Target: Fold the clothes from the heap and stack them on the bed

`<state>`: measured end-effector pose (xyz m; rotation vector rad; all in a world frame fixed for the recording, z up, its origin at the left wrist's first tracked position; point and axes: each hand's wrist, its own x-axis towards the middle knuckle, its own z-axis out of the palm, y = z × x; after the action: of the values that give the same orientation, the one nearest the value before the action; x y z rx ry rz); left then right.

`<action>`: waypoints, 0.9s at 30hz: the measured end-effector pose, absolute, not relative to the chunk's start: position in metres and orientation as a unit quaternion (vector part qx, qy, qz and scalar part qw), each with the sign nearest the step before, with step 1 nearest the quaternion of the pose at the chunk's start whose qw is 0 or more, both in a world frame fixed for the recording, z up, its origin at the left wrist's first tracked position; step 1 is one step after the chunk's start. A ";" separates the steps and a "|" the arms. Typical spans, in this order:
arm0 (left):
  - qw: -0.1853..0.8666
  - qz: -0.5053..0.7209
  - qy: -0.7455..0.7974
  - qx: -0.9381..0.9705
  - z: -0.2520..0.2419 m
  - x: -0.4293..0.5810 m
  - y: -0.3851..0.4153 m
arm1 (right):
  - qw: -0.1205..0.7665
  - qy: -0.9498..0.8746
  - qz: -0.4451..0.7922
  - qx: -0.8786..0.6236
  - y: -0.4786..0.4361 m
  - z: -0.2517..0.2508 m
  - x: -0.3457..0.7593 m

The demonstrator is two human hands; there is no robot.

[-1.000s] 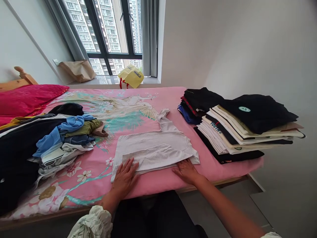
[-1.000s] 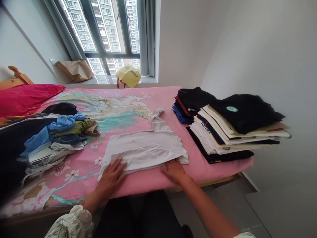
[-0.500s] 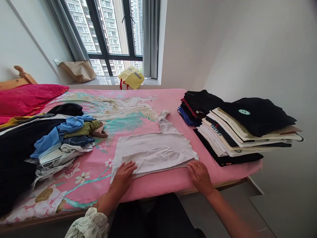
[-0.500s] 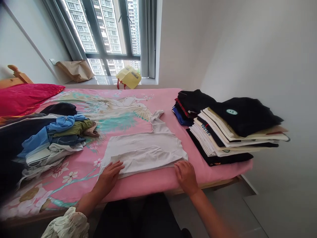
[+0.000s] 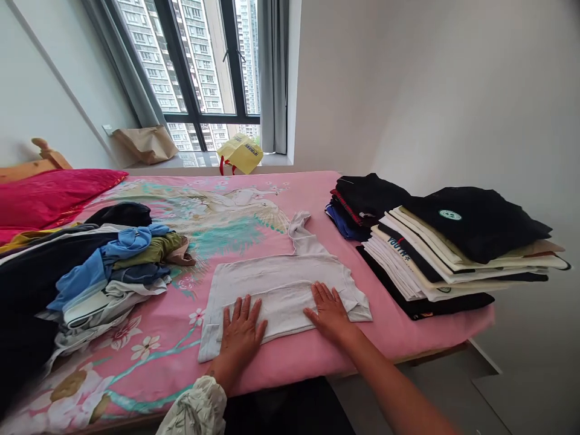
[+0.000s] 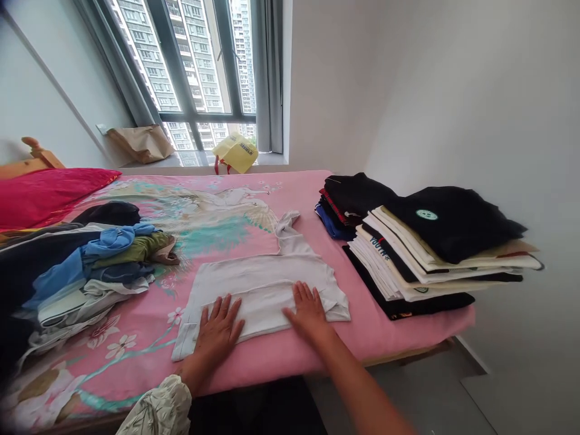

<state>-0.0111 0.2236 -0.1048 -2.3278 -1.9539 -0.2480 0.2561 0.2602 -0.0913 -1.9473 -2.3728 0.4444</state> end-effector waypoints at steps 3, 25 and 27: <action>0.033 -0.069 -0.642 -0.763 -0.105 -0.011 0.222 | 0.007 -0.750 0.142 -0.646 0.259 -0.092 0.256; 0.052 -0.052 -0.496 -0.865 -0.096 -0.110 0.180 | 0.060 -0.884 -0.061 -0.459 0.213 -0.100 0.365; 0.036 -0.053 -0.521 -0.851 -0.098 -0.106 0.184 | 0.062 -0.881 -0.071 -0.464 0.221 -0.102 0.359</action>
<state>-0.1059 0.1838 -0.0984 -2.6142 -1.5989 -0.1623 0.3592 0.2207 -0.1021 -1.4032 -2.6638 -0.2141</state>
